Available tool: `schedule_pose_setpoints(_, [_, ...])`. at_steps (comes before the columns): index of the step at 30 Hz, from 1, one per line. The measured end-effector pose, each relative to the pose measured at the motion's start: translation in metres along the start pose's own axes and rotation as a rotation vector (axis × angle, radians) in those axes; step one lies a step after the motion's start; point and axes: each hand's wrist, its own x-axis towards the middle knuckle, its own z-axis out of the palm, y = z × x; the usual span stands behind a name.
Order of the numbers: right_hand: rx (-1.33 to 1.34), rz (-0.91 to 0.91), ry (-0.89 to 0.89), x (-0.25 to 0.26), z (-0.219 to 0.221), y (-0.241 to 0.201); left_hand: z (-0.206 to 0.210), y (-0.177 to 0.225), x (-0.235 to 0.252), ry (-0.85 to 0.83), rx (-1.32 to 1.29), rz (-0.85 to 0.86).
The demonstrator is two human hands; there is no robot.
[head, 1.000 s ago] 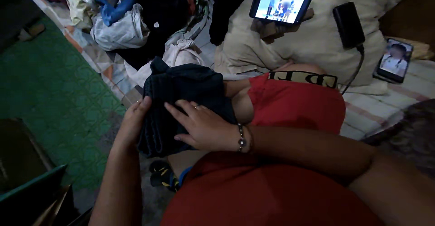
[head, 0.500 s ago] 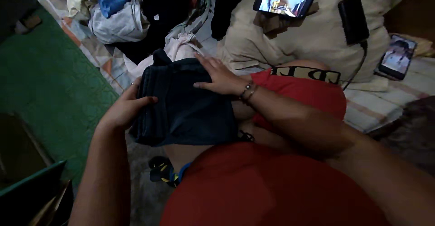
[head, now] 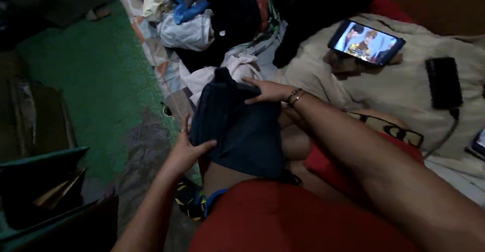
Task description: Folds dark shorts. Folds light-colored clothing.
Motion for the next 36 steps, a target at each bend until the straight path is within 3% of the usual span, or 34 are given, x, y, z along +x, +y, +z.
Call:
schedule_pose_setpoints(3, [0.028, -0.035, -0.033, 0.006, -0.019, 0.0, 0.005, -0.005, -0.001, 0.048, -0.086, -0.068])
schedule_pose_setpoints(5, [0.185, 0.018, 0.195, 0.014, -0.027, 0.012, 0.004, -0.006, 0.001, 0.028, -0.133, -0.083])
schedule_pose_setpoints(7, [0.196, 0.203, 0.378, 0.023, -0.031, 0.013, 0.001, -0.003, 0.003, -0.006, -0.148, -0.085])
schedule_pose_setpoints(9, [0.086, 0.259, 0.323, 0.037, -0.022, 0.016, -0.003, -0.002, 0.005, -0.062, -0.171, -0.076])
schedule_pose_setpoints(12, [-0.028, 0.081, 0.114, 0.066, -0.002, 0.019, -0.012, -0.003, 0.012, -0.146, -0.172, -0.07])
schedule_pose_setpoints(15, [-0.308, 0.091, 0.028, 0.083, -0.018, -0.001, -0.019, -0.003, 0.019, -0.189, -0.171, -0.091])
schedule_pose_setpoints(20, [-0.591, 0.36, 0.67, 0.075, -0.119, -0.013, -0.026, -0.007, 0.021, -0.202, -0.168, -0.102])
schedule_pose_setpoints(23, [-0.637, 0.429, 0.654, 0.065, -0.135, -0.025, -0.026, -0.005, 0.024, -0.201, -0.153, -0.084])
schedule_pose_setpoints(25, [-0.674, 0.276, 0.575, 0.063, -0.11, -0.046, -0.027, -0.002, 0.026, -0.226, -0.141, -0.068])
schedule_pose_setpoints(29, [-0.851, -0.656, 0.418, 0.105, -0.039, -0.057, -0.032, 0.001, 0.031, -0.297, -0.106, -0.059])
schedule_pose_setpoints(30, [-0.868, -0.781, 0.297, 0.121, -0.025, -0.052, -0.033, 0.001, 0.031, -0.306, -0.1, -0.053])
schedule_pose_setpoints(31, [-0.889, -0.776, 0.142, 0.135, -0.014, -0.045, -0.034, 0.0, 0.03, -0.302, -0.093, -0.047])
schedule_pose_setpoints(33, [-0.877, -0.468, -0.058, 0.149, 0.002, -0.024, -0.033, -0.002, 0.026, -0.28, -0.088, -0.039])
schedule_pose_setpoints(36, [-0.947, -0.08, 0.07, 0.141, -0.02, 0.022, -0.034, -0.012, 0.015, -0.208, -0.127, -0.056])
